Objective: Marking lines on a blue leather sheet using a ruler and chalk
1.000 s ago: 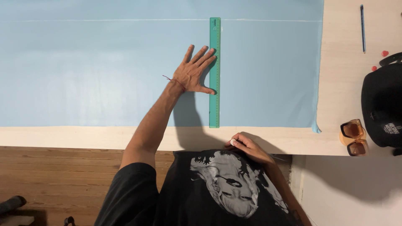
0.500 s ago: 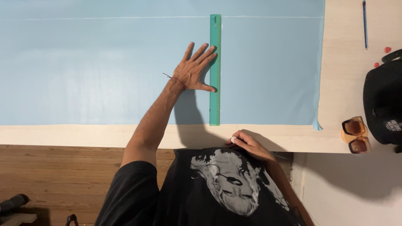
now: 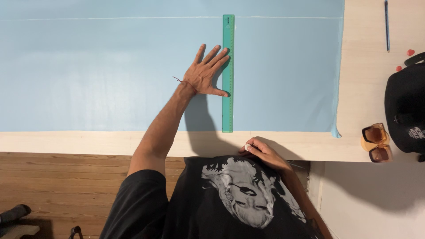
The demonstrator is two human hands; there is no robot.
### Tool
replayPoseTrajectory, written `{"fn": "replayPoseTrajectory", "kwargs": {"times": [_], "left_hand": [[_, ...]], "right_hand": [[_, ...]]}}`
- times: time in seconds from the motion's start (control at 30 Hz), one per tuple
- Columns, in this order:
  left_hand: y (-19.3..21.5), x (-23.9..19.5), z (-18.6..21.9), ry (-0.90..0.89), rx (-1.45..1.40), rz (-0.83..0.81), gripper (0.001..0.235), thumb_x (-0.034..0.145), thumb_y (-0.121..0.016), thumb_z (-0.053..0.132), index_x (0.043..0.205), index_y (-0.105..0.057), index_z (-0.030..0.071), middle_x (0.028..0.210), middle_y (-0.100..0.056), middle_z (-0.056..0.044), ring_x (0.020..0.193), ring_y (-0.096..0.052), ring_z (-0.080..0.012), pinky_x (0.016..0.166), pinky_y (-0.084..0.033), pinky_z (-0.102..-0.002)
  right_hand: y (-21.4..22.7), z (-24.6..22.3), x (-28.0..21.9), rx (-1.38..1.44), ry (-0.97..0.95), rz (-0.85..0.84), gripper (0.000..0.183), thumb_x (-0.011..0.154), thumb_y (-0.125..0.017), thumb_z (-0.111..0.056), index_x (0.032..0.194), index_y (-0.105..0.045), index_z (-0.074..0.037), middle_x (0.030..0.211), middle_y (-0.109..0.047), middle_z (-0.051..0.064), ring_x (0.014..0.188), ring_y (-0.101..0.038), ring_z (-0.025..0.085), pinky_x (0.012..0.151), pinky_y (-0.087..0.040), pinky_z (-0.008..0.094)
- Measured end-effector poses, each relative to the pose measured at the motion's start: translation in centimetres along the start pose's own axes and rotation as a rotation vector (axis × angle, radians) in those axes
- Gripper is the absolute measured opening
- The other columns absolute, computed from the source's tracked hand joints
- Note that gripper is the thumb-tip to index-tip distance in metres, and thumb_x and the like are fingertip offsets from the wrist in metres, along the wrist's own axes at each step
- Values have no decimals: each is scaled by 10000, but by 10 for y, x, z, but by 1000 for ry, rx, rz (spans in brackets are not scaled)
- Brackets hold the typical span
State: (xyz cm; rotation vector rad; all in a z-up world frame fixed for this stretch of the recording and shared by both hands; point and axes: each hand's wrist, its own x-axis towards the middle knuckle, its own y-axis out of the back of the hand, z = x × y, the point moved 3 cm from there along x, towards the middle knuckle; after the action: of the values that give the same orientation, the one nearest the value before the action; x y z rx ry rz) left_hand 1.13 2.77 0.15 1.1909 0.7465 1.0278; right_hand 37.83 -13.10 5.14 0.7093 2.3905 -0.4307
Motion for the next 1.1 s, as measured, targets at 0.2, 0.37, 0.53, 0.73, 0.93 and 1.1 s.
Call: {"fn": "replayPoseTrajectory", "kwargs": {"times": [0.2, 0.37, 0.53, 0.73, 0.93, 1.1], "left_hand": [[2, 1, 0, -1, -9, -30, 1468, 801, -377, 1233, 1870, -380, 227, 1967, -298, 0, 1818, -215, -266, 1491, 4, -635], [2, 1, 0, 6, 5, -32, 1479, 789, -368, 1245, 1864, -393, 230, 1964, -312, 4, 1818, -215, -257, 1493, 12, -625], [3, 1, 0, 11, 4, -34, 1492, 770, -382, 1251, 1859, -396, 230, 1965, -308, 8, 1819, -207, -250, 1498, 12, -625], [3, 2, 0, 20, 5, -66, 1496, 771, -354, 1255, 1867, -374, 236, 1971, -285, 23, 1822, -195, -249, 1499, 20, -622], [4, 4, 0, 25, 5, -78, 1498, 767, -351, 1257, 1868, -369, 241, 1973, -275, 32, 1823, -187, -244, 1503, 23, -620], [4, 4, 0, 26, 1, -102, 1491, 777, -339, 1248, 1882, -329, 248, 1979, -249, 39, 1828, -161, -246, 1504, 30, -626]], "right_hand": [[1, 4, -1, 11, -15, 1, 310, 1232, -560, -328, 1327, -698, -67, 1445, -846, 175, 1332, -701, 254, 1202, -497, 494], [1, 3, -2, 0, -14, 16, 303, 1229, -569, -320, 1330, -699, -65, 1442, -844, 185, 1349, -702, 265, 1204, -501, 499], [0, 1, -1, 13, -23, 22, 302, 1227, -574, -321, 1329, -706, -69, 1434, -851, 172, 1338, -704, 252, 1202, -504, 492], [4, 15, 7, -16, 21, 2, 290, 1234, -570, -303, 1325, -706, -64, 1415, -855, 174, 1332, -708, 253, 1200, -506, 494], [4, 9, 6, -13, 20, 1, 292, 1234, -569, -299, 1332, -705, -60, 1406, -853, 173, 1328, -710, 251, 1205, -510, 496], [7, 18, 8, -14, 7, -7, 295, 1238, -562, -314, 1330, -701, -70, 1400, -856, 157, 1304, -709, 235, 1190, -511, 481]]}}
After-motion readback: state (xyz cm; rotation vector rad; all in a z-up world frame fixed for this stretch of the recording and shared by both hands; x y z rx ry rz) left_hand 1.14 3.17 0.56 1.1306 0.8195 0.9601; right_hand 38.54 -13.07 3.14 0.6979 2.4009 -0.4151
